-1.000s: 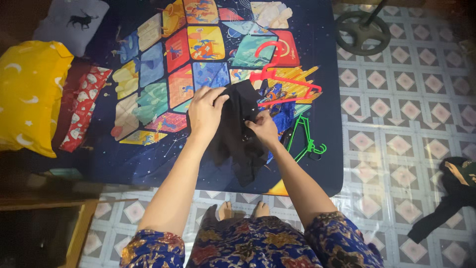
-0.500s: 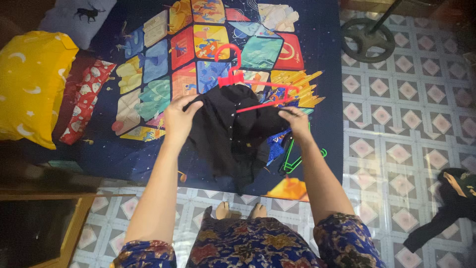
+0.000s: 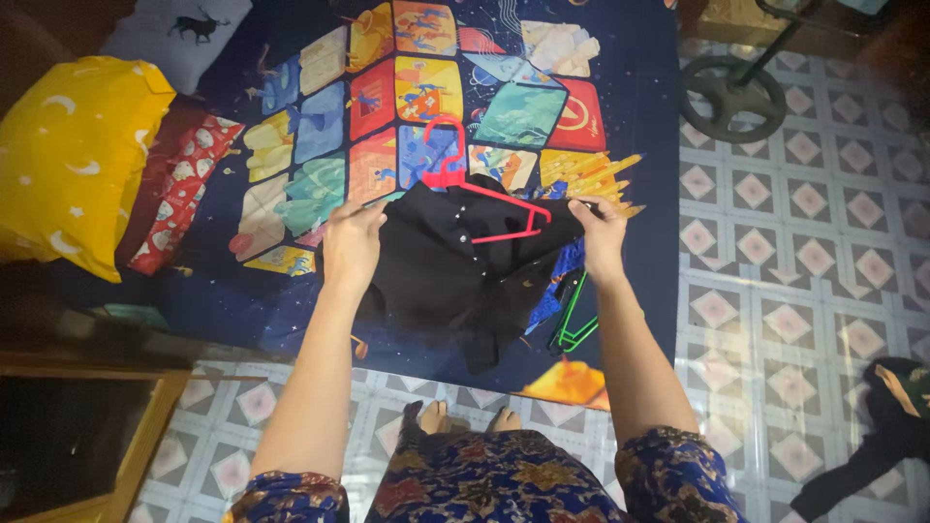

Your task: The person takes a black shirt from a wardrobe, places it on a bed, and buttons it while it is on a hanger. They then hang the shirt back in the wardrobe. The person repeats this process with another black shirt using a different hanger.

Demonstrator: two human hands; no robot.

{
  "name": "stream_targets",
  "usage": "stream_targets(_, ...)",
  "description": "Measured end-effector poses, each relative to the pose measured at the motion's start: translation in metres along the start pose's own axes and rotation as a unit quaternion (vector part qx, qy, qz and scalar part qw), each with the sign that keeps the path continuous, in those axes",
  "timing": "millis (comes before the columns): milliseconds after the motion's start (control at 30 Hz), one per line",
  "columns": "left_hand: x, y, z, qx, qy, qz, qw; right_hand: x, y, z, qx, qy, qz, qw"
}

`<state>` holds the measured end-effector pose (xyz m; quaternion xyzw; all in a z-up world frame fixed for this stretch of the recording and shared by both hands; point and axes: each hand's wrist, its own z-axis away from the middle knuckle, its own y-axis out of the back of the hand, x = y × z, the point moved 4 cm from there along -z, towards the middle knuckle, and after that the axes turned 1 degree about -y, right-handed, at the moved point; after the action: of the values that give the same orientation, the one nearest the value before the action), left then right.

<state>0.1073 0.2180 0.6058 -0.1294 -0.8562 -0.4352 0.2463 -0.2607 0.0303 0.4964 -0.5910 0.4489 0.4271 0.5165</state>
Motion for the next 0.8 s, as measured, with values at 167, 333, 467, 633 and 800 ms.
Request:
stream_targets(167,0.001,-0.003,0.007,0.011,-0.008,-0.124,0.992,-0.010,-0.027,0.006,0.012,0.067,0.085,0.994)
stream_targets(333,-0.002,-0.023,0.016,0.043,0.067,-0.051,0.996,-0.005,-0.060,0.016,-0.026,0.127,0.131,0.983)
stream_targets(467,-0.005,-0.051,0.026,0.025,0.123,-0.020,0.992,0.012,-0.092,0.032,-0.061,0.092,0.168,0.980)
stream_targets(633,-0.003,-0.071,0.030,-0.033,0.174,-0.001,0.984,0.009,-0.111,0.040,-0.100,0.106,0.166,0.975)
stream_targets(800,0.010,-0.071,0.030,-0.159,0.272,0.078,0.946,0.006,-0.121,0.053,-0.137,0.077,0.197,0.968)
